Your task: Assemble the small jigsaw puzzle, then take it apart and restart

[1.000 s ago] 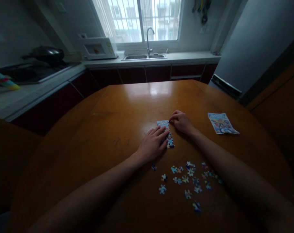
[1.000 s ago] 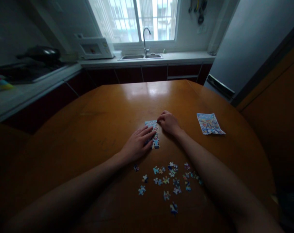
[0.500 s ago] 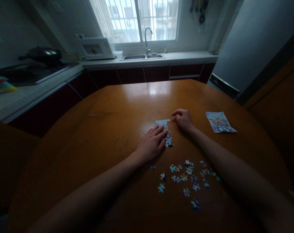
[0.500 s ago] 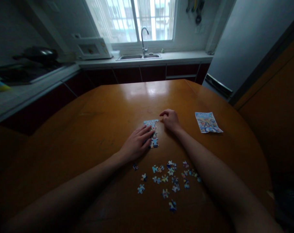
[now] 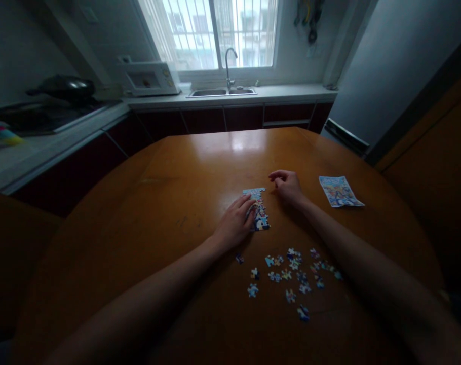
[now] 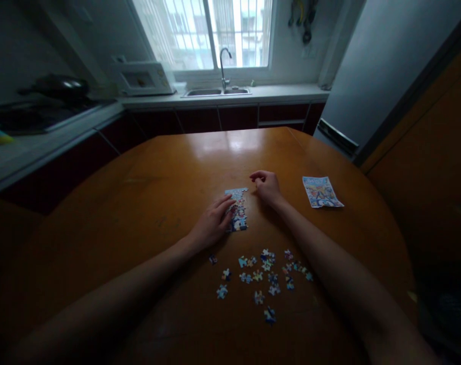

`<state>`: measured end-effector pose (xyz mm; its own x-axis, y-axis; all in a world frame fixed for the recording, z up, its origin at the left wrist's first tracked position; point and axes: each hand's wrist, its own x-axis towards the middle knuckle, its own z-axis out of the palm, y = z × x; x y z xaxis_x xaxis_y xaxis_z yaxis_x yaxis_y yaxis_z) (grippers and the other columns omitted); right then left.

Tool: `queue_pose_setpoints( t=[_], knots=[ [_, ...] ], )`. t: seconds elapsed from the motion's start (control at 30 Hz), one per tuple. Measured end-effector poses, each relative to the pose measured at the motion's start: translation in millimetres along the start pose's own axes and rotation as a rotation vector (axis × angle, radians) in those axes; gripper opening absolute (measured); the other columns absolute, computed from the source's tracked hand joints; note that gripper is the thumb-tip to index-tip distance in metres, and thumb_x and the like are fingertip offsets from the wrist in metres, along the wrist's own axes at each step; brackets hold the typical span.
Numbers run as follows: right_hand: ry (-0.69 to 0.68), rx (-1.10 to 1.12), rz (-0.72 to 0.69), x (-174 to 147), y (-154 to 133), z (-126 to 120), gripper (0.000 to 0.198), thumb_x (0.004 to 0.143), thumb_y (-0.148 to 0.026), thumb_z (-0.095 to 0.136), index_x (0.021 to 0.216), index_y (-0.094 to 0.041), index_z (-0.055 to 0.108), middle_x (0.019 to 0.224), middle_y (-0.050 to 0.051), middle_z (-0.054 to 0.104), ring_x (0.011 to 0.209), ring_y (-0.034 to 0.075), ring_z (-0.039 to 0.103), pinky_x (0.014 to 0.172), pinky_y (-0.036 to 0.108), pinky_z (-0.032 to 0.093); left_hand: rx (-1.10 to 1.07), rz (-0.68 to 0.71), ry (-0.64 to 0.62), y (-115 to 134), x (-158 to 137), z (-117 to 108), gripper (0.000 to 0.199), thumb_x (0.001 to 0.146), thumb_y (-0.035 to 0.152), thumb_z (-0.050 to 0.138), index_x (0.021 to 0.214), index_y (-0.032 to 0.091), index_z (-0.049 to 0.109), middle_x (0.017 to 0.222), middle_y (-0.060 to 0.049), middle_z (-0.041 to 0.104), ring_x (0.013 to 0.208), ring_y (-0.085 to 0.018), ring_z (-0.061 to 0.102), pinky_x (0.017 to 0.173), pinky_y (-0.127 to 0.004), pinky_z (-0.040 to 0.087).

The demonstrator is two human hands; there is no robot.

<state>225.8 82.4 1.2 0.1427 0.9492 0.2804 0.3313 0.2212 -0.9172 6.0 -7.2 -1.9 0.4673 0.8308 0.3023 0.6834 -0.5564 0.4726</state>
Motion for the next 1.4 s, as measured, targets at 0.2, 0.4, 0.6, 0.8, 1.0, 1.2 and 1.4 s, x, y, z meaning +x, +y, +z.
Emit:
queue_pose_setpoints(
  t=[0.2,0.4,0.6,0.8,1.0,1.2,1.4],
  knots=[
    [-0.217,-0.107,-0.221,-50.2,-68.1,-15.4,0.020,0.081,-0.022,0.060,0.092,-0.016,0.075,0.082,0.006,0.074,0.070,0.016,0.064,0.064,0.027,0.050,-0.067,-0.028,0.043,0.0,3.5,2.5,0.030,0.101,0.020,0.048,0.125,0.014,0.064,0.148,-0.014,0.056,0.139,-0.026,0.052,0.121,-0.044,0.040],
    [-0.326,-0.255,-0.285,-113.3,-89.3,-44.0,0.015,0.088,-0.022,0.061,0.095,-0.022,0.074,0.086,0.003,0.073,0.071,0.015,0.062,0.066,0.029,0.050,-0.074,-0.015,0.055,-4.1,4.8,7.0,0.028,0.100,0.022,0.049,0.123,0.017,0.065,0.145,-0.012,0.058,0.137,-0.027,0.054,0.119,-0.048,0.043],
    [-0.173,-0.263,-0.169,-119.8,-75.6,-78.4,0.013,0.087,-0.026,0.064,0.092,-0.022,0.075,0.082,0.004,0.075,0.070,0.017,0.065,0.061,0.030,0.050,-0.053,0.019,0.064,-9.7,6.4,10.8,0.029,0.099,0.022,0.050,0.122,0.014,0.065,0.143,-0.014,0.060,0.134,-0.027,0.055,0.118,-0.047,0.044],
    [-0.150,-0.252,-0.127,-121.6,-64.6,-89.7,0.011,0.085,-0.027,0.066,0.087,-0.022,0.076,0.082,0.005,0.077,0.072,0.018,0.068,0.063,0.031,0.051,-0.032,0.015,0.054,-12.1,6.7,10.2,0.030,0.098,0.023,0.049,0.121,0.015,0.065,0.142,-0.014,0.060,0.133,-0.028,0.056,0.117,-0.048,0.044],
    [-0.115,-0.301,-0.141,-120.1,-56.1,-100.7,0.011,0.085,-0.026,0.067,0.087,-0.023,0.076,0.082,0.005,0.076,0.072,0.019,0.068,0.063,0.032,0.051,-0.023,0.031,0.052,-12.8,6.4,9.5,0.030,0.097,0.023,0.049,0.122,0.015,0.065,0.141,-0.013,0.061,0.133,-0.027,0.056,0.117,-0.047,0.044],
    [-0.057,-0.361,-0.145,-110.7,-46.1,-115.8,0.011,0.084,-0.025,0.067,0.085,-0.022,0.077,0.086,0.007,0.077,0.074,0.021,0.069,0.062,0.033,0.051,-0.023,0.022,0.043,-13.8,6.2,8.5,0.030,0.099,0.026,0.050,0.123,0.016,0.065,0.142,-0.012,0.060,0.134,-0.027,0.055,0.118,-0.048,0.043],
    [-0.200,-0.364,-0.177,-131.9,-61.5,-95.2,0.010,0.088,-0.020,0.065,0.090,-0.022,0.075,0.085,0.005,0.074,0.073,0.018,0.064,0.066,0.033,0.050,-0.016,0.018,0.033,-12.0,6.1,6.9,0.029,0.099,0.026,0.050,0.122,0.016,0.065,0.142,-0.011,0.060,0.134,-0.027,0.055,0.118,-0.047,0.043]
  ],
)
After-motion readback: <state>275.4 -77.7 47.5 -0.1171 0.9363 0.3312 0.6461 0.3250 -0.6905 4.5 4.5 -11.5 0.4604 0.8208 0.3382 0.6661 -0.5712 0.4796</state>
